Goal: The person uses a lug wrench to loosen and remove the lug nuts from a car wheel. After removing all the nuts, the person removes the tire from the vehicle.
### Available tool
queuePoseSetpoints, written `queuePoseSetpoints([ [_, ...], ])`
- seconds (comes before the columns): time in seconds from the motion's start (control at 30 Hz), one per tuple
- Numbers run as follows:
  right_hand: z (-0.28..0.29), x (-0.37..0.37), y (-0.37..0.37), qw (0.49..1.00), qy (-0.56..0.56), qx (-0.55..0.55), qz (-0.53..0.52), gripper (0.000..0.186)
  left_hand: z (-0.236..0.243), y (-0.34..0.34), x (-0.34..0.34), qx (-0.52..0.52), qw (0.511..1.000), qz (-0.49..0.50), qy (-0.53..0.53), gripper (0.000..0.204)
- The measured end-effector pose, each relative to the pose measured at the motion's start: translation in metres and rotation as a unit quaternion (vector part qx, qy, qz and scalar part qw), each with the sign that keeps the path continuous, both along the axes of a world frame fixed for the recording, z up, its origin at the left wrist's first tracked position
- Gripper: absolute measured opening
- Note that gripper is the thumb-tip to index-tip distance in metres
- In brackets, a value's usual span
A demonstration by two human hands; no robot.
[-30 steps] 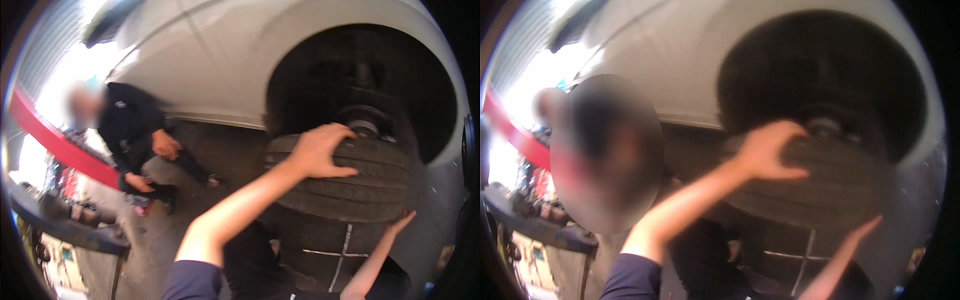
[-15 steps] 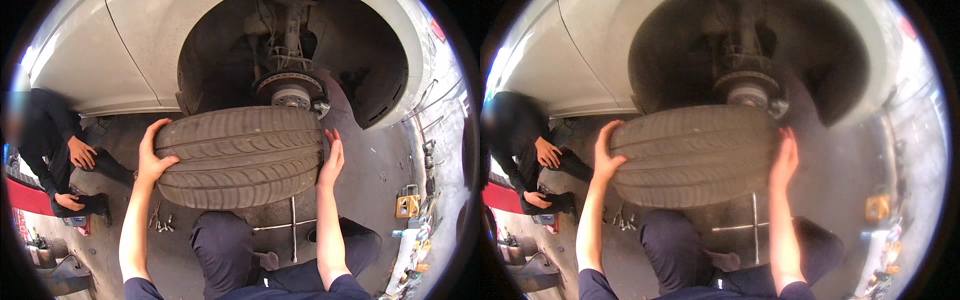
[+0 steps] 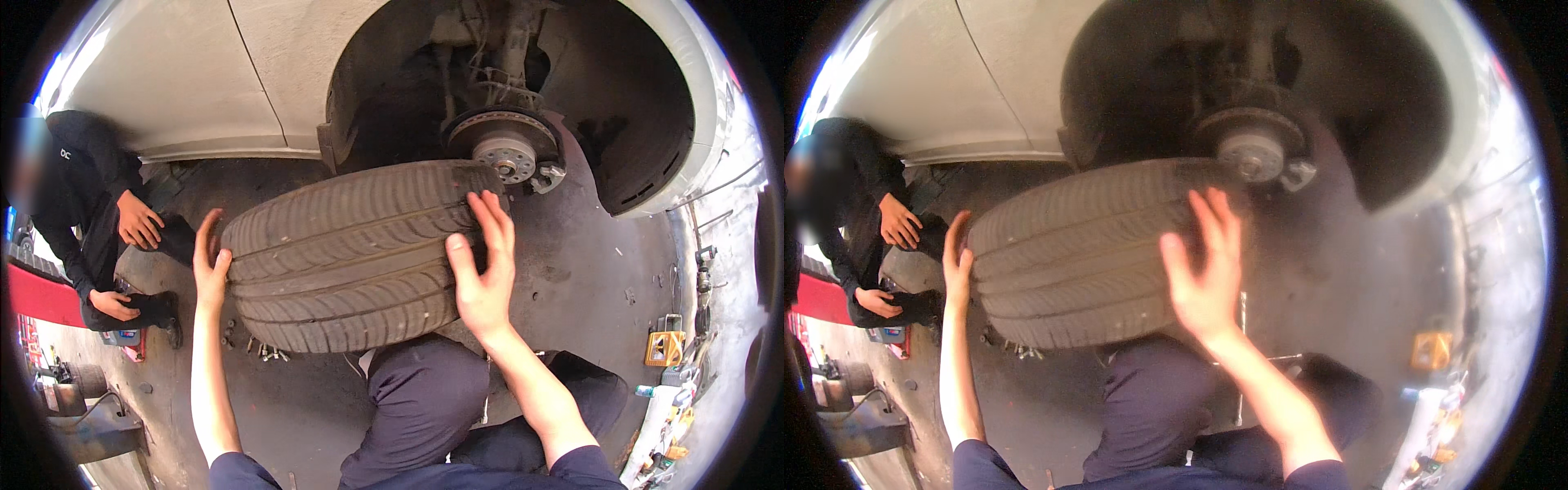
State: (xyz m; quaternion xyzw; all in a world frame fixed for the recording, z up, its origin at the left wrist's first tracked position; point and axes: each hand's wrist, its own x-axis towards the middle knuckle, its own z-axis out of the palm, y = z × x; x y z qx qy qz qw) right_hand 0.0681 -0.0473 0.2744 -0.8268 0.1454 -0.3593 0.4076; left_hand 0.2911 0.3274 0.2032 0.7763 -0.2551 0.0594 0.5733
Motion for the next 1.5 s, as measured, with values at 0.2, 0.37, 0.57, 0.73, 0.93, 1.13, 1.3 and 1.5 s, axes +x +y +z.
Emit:
queuePoseSetpoints([
  [0.2, 0.035, 0.006, 0.011, 0.963, 0.176, -0.104, 0.178, 0.1, 0.113, -0.109, -0.121, 0.139, 0.965, 0.027, -0.222, 0.099],
  [0.37, 0.049, 0.017, 0.013, 0.929, 0.185, -0.062, 0.313, 0.101, 0.117, -0.124, -0.145, 0.297, 0.923, 0.129, -0.207, 0.106],
  [0.57, 0.063, 0.036, -0.006, 0.864, 0.112, 0.061, 0.486, 0.097, 0.112, -0.078, -0.144, 0.273, 0.93, 0.18, -0.17, 0.099],
  [0.73, -0.006, 0.059, -0.08, 0.968, 0.112, 0.159, 0.156, 0.092, 0.106, -0.038, -0.152, 0.239, 0.948, 0.179, -0.112, 0.1],
  [0.93, -0.232, 0.099, -0.135, 0.778, 0.098, 0.589, 0.196, 0.086, 0.07, 0.028, -0.184, 0.188, 0.959, 0.18, -0.116, 0.108],
  [1.13, -0.282, 0.093, -0.106, 0.629, 0.002, 0.7, 0.339, 0.075, 0.063, 0.056, -0.226, 0.158, 0.949, 0.216, -0.166, 0.1],
  [1.3, -0.255, 0.103, -0.149, 0.736, 0.118, 0.619, 0.247, 0.081, 0.002, 0.086, -0.272, 0.102, 0.928, 0.333, -0.134, 0.099],
  [1.5, -0.086, 0.085, 0.038, 0.776, 0.269, 0.449, 0.353, 0.088, -0.041, 0.13, -0.368, 0.104, 0.877, 0.468, -0.043, 0.096],
])
